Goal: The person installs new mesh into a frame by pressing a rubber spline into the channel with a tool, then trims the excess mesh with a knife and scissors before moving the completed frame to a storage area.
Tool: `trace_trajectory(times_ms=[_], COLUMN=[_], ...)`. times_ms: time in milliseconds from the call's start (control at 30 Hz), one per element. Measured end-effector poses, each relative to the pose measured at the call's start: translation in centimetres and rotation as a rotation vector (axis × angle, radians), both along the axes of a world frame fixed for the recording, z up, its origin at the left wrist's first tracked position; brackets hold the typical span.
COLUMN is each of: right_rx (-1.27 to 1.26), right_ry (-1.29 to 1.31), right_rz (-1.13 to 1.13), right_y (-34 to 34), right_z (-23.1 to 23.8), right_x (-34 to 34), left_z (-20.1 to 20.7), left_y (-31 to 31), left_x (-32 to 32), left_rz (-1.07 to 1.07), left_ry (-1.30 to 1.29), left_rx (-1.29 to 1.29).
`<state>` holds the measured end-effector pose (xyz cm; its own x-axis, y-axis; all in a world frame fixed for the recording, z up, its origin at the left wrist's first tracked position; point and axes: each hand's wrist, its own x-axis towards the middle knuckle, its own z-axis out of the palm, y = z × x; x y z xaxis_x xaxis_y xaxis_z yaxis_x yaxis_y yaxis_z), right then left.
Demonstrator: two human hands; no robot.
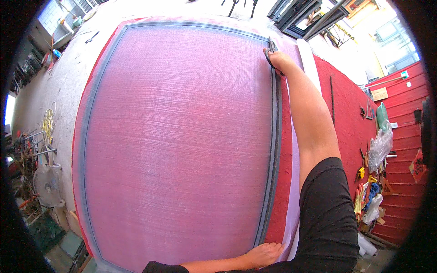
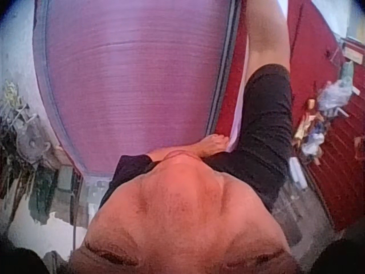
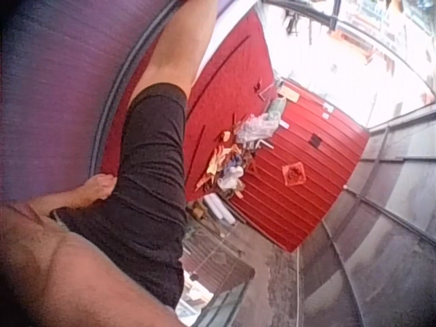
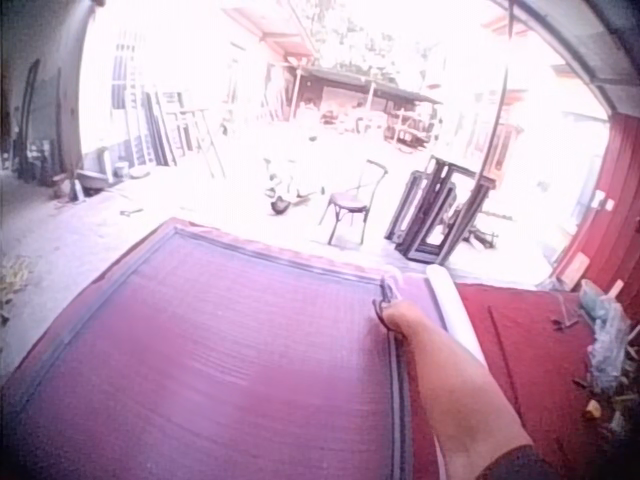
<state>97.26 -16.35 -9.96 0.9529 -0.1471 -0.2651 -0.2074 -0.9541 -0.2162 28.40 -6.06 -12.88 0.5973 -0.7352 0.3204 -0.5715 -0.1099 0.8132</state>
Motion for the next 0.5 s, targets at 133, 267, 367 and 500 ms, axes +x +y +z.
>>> trace_trajectory(times_ms=[133,267,367,500], right_rx=[-0.01,-0.037,0.045,0.312], right_ry=[0.006,0.027,0.039,0.134], right_rz=[-0.004,-0.048,-0.067,-0.131], right_y=[0.6,-0.3,-0.7,-2.5], right_z=[0.2,0.4,1.2,2.2], right_x=[0.3,0.3,-0.9,-4.4], left_z=[-0.3,0.5,0.9,0.1], left_y=[-0.2,0.1,0.2,-0.6], left_x=[-0.3,0.2,0.5,-0.4], left_rz=[0.004,-0.02,-0.021,0.0], left_ry=[-0.004,0.02,0.051,0.076], left_rx=[0.021,0.04,0.032,0.01])
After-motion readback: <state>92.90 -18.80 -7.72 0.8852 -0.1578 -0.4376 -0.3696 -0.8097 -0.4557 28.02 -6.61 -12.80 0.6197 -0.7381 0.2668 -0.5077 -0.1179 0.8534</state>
